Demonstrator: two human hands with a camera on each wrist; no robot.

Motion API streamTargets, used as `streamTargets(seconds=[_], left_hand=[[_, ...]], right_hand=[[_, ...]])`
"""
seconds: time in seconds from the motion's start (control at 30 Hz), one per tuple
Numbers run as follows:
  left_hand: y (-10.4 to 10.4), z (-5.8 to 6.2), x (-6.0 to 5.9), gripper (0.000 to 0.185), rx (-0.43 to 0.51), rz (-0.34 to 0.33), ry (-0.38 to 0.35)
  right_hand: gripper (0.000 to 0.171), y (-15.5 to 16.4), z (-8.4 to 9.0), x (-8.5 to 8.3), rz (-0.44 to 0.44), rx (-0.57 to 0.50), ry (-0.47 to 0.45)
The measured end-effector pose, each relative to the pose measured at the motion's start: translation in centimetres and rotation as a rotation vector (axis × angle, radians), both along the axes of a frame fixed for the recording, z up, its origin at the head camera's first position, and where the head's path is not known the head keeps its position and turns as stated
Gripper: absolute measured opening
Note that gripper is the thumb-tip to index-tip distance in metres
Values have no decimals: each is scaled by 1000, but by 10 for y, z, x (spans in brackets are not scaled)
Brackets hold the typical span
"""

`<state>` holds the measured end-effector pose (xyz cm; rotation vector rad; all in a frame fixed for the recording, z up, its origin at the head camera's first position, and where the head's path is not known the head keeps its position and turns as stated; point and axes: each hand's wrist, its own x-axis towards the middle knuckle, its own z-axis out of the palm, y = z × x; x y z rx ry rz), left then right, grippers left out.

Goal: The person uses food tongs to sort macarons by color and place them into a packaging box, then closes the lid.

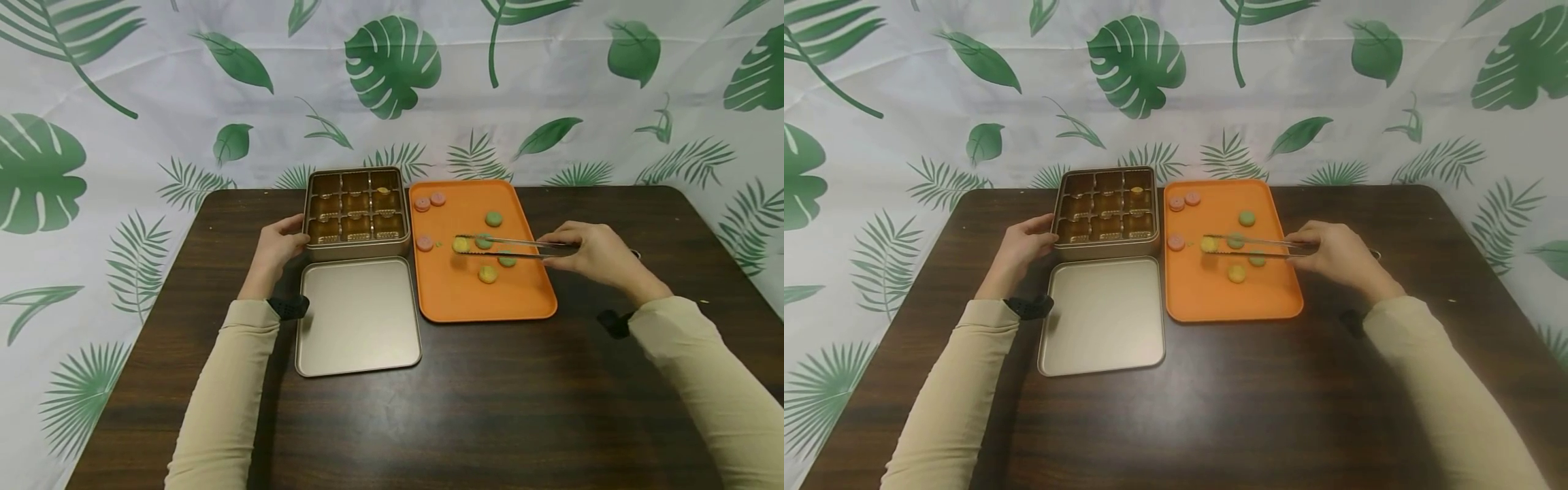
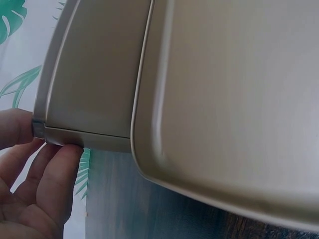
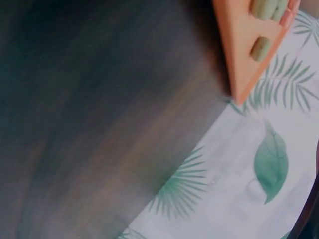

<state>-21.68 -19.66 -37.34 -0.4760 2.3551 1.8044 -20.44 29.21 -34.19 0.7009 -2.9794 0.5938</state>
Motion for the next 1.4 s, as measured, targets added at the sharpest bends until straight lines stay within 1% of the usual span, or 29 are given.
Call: streamTargets(seconds=[0.17,0.3,0.47,0.67,0.93,1.07,1.17,1.4], left_hand=[[0,0,-1,54,1,5,0],[0,0,0,54,-3,9,-4],[0,-1,0,54,-10,3,-9],[0,-2,-1,55,-5,6,-6],[0,-1,0,54,-15,-4,-5],[2,0,0,54,-3,-1,-4],[2,-1,0,54,-1,6,-5],[1,-2,0,54,-3,14,-11]], right_hand=[[30,-16,8,-6,-73,-91,62],[30,-33,14,-15,-109,-135,63],[37,-60,21,-25,-135,-145,42],[42,-91,21,-39,-158,-125,-19],[39,-124,14,-53,-143,-21,-71],[37,-133,9,-56,-140,-10,-97],[35,-137,7,-58,-134,-12,-93],[38,-142,7,-59,-155,-5,-120]])
